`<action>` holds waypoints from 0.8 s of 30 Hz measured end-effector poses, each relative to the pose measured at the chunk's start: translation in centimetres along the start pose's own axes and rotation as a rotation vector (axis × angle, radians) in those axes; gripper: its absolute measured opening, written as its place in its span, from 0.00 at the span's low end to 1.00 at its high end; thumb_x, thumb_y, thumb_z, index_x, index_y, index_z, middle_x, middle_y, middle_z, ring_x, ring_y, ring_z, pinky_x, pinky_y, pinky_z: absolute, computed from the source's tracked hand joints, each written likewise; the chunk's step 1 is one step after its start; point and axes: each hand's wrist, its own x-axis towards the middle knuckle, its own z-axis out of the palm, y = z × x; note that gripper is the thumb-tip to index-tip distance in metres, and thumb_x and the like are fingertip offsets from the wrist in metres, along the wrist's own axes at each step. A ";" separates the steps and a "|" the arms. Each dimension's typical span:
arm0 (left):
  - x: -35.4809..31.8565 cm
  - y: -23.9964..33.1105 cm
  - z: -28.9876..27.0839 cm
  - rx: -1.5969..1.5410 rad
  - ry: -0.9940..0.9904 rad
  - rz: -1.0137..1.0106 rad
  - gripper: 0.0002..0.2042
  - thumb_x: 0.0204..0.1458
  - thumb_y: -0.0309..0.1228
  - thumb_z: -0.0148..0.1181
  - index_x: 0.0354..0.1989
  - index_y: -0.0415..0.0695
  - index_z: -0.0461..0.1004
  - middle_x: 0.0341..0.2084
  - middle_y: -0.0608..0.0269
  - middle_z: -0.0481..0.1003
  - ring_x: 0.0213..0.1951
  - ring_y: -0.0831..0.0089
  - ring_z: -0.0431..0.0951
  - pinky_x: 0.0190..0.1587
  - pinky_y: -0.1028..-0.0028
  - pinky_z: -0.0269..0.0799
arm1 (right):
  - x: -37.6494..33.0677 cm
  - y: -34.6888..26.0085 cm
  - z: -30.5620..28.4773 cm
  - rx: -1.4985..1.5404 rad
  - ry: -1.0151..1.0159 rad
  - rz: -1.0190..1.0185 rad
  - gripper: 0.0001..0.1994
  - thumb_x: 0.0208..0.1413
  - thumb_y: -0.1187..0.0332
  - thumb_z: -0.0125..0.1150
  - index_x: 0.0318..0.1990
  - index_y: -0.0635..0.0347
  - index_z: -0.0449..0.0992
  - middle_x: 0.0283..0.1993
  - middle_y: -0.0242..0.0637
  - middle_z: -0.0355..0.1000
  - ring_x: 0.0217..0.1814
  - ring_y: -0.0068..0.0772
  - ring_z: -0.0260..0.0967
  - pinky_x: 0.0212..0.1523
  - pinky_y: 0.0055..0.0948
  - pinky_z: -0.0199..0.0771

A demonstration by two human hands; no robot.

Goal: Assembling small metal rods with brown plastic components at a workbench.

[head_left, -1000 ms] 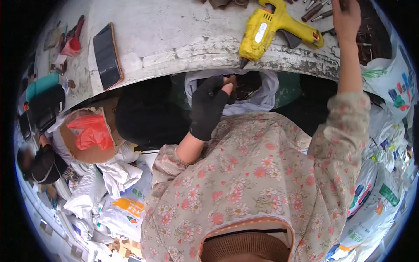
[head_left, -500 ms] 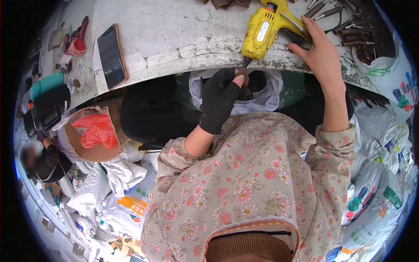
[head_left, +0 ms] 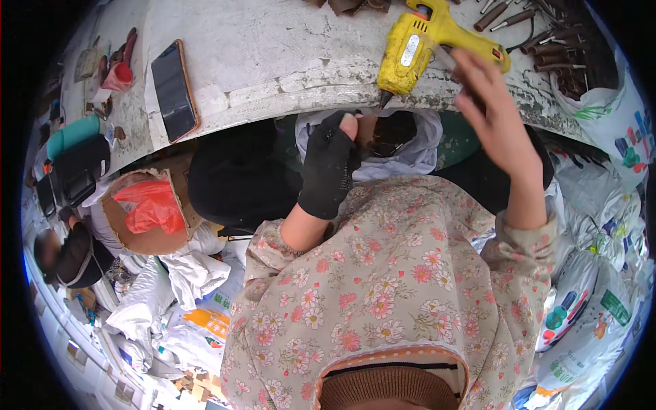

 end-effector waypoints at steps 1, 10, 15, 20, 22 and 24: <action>0.1 0.2 0.0 -0.142 -0.026 -0.026 0.13 0.55 0.39 0.53 0.33 0.40 0.71 0.23 0.70 0.69 0.26 0.78 0.68 0.29 0.77 0.65 | -0.9 -1.1 -0.2 0.100 -0.107 -0.074 0.23 0.50 0.73 0.58 0.55 0.59 0.66 0.47 0.43 0.70 0.42 0.41 0.70 0.46 0.30 0.69; 0.2 1.9 0.2 -0.624 -0.149 -0.335 0.12 0.55 0.40 0.53 0.22 0.50 0.66 0.19 0.72 0.66 0.23 0.83 0.66 0.24 0.82 0.64 | -3.5 -6.4 -1.0 0.560 -0.324 0.140 0.18 0.49 0.77 0.57 0.50 0.60 0.72 0.29 0.39 0.70 0.28 0.30 0.66 0.31 0.25 0.65; 0.0 2.1 -0.5 -0.631 -0.192 -0.373 0.10 0.54 0.39 0.55 0.25 0.48 0.68 0.20 0.71 0.68 0.22 0.81 0.67 0.24 0.80 0.65 | -2.9 -7.1 -1.6 0.486 -0.377 0.134 0.18 0.47 0.78 0.58 0.49 0.58 0.73 0.27 0.38 0.69 0.25 0.32 0.65 0.28 0.26 0.64; -0.9 1.2 0.1 0.774 0.156 0.666 0.14 0.58 0.36 0.47 0.24 0.41 0.69 0.16 0.71 0.65 0.20 0.83 0.63 0.23 0.80 0.60 | -2.1 -8.3 -2.6 0.389 -0.464 0.096 0.19 0.45 0.81 0.58 0.48 0.61 0.74 0.24 0.37 0.66 0.24 0.29 0.62 0.24 0.24 0.61; -1.5 3.9 -0.1 0.517 0.006 0.432 0.12 0.57 0.34 0.47 0.27 0.39 0.70 0.17 0.69 0.67 0.21 0.83 0.65 0.25 0.80 0.62 | -1.6 -9.4 -3.1 0.275 -0.527 0.085 0.19 0.45 0.82 0.57 0.48 0.59 0.74 0.23 0.37 0.63 0.23 0.30 0.61 0.22 0.25 0.60; -1.6 5.0 -0.4 0.257 -0.130 0.200 0.11 0.57 0.33 0.48 0.29 0.38 0.71 0.18 0.67 0.69 0.22 0.82 0.67 0.26 0.79 0.64 | -1.5 -10.2 -2.4 0.286 -0.493 0.067 0.19 0.45 0.80 0.58 0.48 0.58 0.73 0.22 0.38 0.62 0.22 0.34 0.62 0.22 0.28 0.63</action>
